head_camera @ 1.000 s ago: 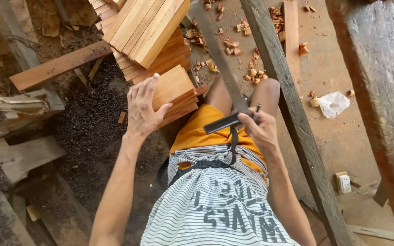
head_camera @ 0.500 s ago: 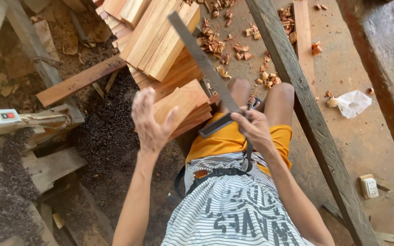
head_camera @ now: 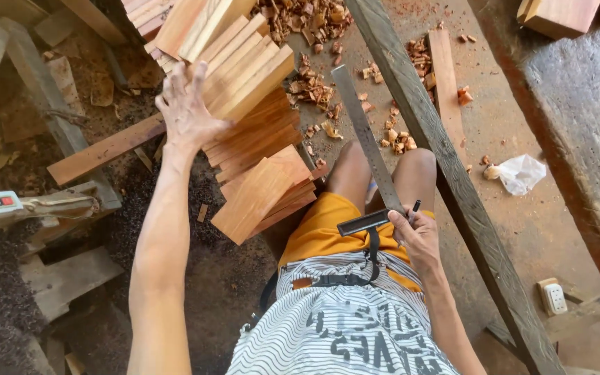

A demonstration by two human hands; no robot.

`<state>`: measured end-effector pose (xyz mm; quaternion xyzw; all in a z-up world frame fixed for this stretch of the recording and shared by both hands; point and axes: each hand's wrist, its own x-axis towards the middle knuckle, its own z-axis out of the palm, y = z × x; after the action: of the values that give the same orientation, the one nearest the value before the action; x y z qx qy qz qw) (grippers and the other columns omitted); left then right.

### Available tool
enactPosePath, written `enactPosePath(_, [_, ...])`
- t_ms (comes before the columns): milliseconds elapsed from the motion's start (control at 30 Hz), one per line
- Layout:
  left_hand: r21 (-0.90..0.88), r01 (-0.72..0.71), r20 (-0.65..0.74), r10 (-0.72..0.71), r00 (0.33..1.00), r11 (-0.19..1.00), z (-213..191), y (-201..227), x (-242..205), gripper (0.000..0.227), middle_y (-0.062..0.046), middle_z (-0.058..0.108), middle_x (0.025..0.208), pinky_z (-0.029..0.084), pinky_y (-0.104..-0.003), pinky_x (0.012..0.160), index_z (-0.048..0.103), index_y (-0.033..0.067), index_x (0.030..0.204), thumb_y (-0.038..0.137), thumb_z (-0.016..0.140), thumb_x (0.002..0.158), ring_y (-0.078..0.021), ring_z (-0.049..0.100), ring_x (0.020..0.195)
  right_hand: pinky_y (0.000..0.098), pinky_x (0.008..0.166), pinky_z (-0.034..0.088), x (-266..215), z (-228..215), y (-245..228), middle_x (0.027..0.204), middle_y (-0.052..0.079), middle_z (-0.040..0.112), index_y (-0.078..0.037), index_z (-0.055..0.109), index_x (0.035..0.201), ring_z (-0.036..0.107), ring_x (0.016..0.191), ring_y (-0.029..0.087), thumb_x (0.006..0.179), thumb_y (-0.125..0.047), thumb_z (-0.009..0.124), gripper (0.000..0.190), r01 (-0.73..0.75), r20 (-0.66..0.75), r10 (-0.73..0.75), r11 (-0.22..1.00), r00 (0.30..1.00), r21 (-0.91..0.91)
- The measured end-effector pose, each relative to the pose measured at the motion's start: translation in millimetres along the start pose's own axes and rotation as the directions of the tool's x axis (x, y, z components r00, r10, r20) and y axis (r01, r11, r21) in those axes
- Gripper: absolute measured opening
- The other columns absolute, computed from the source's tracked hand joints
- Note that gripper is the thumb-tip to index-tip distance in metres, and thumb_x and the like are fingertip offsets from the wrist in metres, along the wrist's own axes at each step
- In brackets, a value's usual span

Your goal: Measuring and marking small wooden blocks using a square ruler and a pen.

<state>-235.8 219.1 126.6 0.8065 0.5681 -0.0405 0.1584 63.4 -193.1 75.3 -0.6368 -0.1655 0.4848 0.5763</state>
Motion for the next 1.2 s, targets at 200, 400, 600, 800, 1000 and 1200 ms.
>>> enactPosePath(200, [0.123, -0.228, -0.311, 0.256, 0.915, 0.966, 42, -3, -34, 0.105, -0.029, 0.019, 0.164, 0.030, -0.064, 0.113, 0.032, 0.0162, 0.161, 0.052, 0.085, 0.079, -0.0456, 0.026, 0.148, 0.0216, 0.049, 0.032, -3, 28, -11, 0.067, -0.008, 0.053, -0.003, 0.069, 0.096, 0.044, 0.055, 0.002, 0.097, -0.019, 0.071, 0.016, -0.046, 0.059, 0.049, 0.997, 0.997, -0.056])
enactPosePath(400, [-0.130, -0.400, -0.398, 0.322, 0.859, 0.907, 61, 68, -177, 0.081, -0.018, 0.039, 0.158, 0.035, -0.050, 0.122, 0.038, 0.0054, 0.154, 0.062, 0.057, 0.100, -0.0341, 0.040, 0.147, 0.0215, 0.047, 0.028, 9, 80, -26, 0.065, -0.009, 0.048, -0.004, 0.067, 0.095, 0.039, 0.055, 0.001, 0.097, -0.022, 0.071, 0.018, -0.019, 0.219, 0.059, 0.983, 0.974, -0.180])
enactPosePath(600, [-0.246, -0.329, -0.344, 0.235, 0.909, 0.912, 88, 47, -217, 0.075, -0.021, 0.034, 0.169, 0.028, -0.055, 0.133, 0.034, 0.0073, 0.162, 0.047, 0.064, 0.105, -0.0366, 0.033, 0.158, 0.0236, 0.051, 0.031, 34, 133, 9, 0.067, -0.010, 0.047, -0.005, 0.069, 0.091, 0.040, 0.060, 0.001, 0.099, -0.023, 0.071, 0.020, 0.110, 0.465, 0.045, 0.947, 0.884, -0.301])
enactPosePath(800, [-0.256, -0.448, -0.355, 0.348, 0.868, 0.856, 56, 61, -221, 0.093, -0.029, 0.023, 0.164, 0.019, -0.063, 0.125, 0.035, 0.0129, 0.158, 0.053, 0.080, 0.087, -0.0467, 0.021, 0.154, 0.0219, 0.063, 0.043, 44, 170, 43, 0.081, -0.009, 0.060, -0.003, 0.070, 0.092, 0.051, 0.074, 0.001, 0.101, -0.020, 0.071, 0.019, 0.056, 0.534, -0.031, 0.998, 0.845, -0.030])
enactPosePath(1000, [-0.167, -0.423, -0.258, 0.375, 0.890, 0.891, 70, 53, -221, 0.066, -0.023, 0.027, 0.167, 0.021, -0.061, 0.126, 0.060, 0.0217, 0.147, 0.037, 0.083, 0.087, -0.0495, 0.020, 0.156, 0.0221, 0.065, 0.052, 49, 179, 33, 0.082, -0.004, 0.071, -0.002, 0.072, 0.096, 0.062, 0.074, 0.003, 0.098, -0.022, 0.070, 0.020, -0.064, 0.507, 0.071, 0.997, 0.859, -0.032])
enactPosePath(1200, [-0.125, -0.440, -0.289, 0.392, 0.873, 0.889, 79, 50, -221, 0.052, -0.015, 0.036, 0.166, 0.020, -0.065, 0.124, 0.069, 0.0203, 0.140, 0.037, 0.081, 0.092, -0.0533, 0.022, 0.153, 0.0228, 0.060, 0.044, 46, 180, 29, 0.082, -0.003, 0.067, -0.002, 0.072, 0.103, 0.055, 0.069, 0.005, 0.101, -0.025, 0.068, 0.024, -0.190, 0.497, 0.161, 0.982, 0.853, 0.007])
